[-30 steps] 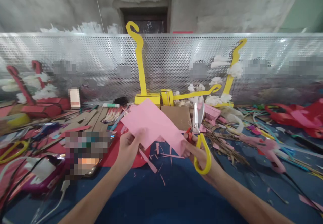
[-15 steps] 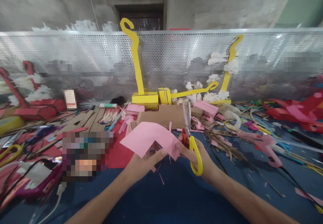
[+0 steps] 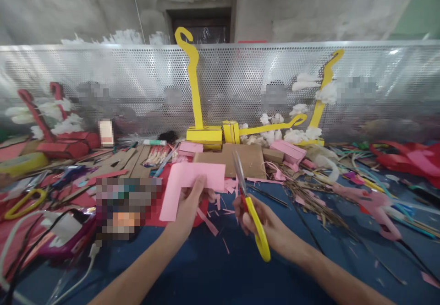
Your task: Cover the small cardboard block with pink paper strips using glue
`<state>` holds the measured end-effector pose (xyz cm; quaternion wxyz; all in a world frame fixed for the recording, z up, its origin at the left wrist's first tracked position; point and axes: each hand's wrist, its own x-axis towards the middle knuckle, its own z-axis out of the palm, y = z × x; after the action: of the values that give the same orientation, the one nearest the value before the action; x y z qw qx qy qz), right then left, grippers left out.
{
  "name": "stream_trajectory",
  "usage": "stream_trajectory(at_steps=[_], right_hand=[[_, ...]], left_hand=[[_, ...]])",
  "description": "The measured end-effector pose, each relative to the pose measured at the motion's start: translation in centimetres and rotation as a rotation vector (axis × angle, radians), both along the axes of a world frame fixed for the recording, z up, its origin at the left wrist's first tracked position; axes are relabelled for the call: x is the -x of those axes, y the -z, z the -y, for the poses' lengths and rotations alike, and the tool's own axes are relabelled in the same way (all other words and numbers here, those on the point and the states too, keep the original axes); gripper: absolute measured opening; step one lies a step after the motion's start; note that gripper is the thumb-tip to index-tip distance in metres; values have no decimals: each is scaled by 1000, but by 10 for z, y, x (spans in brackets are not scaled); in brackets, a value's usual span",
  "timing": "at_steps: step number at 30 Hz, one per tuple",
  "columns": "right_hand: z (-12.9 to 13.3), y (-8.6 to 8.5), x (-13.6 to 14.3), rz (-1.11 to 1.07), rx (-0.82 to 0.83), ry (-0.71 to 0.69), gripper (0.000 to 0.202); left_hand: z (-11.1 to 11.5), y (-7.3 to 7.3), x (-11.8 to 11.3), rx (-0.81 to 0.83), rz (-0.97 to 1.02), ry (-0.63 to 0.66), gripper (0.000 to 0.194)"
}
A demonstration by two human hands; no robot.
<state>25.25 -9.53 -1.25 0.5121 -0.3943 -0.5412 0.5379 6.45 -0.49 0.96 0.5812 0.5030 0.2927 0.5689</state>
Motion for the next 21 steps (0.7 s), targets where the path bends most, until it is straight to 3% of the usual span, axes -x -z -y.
stream_trajectory(at_steps=[6, 13, 21], right_hand=[[2, 2, 14, -57, -8, -146, 43], [8, -1, 19, -23, 23, -220, 36], [12, -4, 21, -15, 50, -224, 34]], left_hand=[[-3, -11, 1, 120, 106, -187, 43], [0, -5, 5, 9, -91, -134, 40], [10, -11, 5, -78, -142, -135, 42]])
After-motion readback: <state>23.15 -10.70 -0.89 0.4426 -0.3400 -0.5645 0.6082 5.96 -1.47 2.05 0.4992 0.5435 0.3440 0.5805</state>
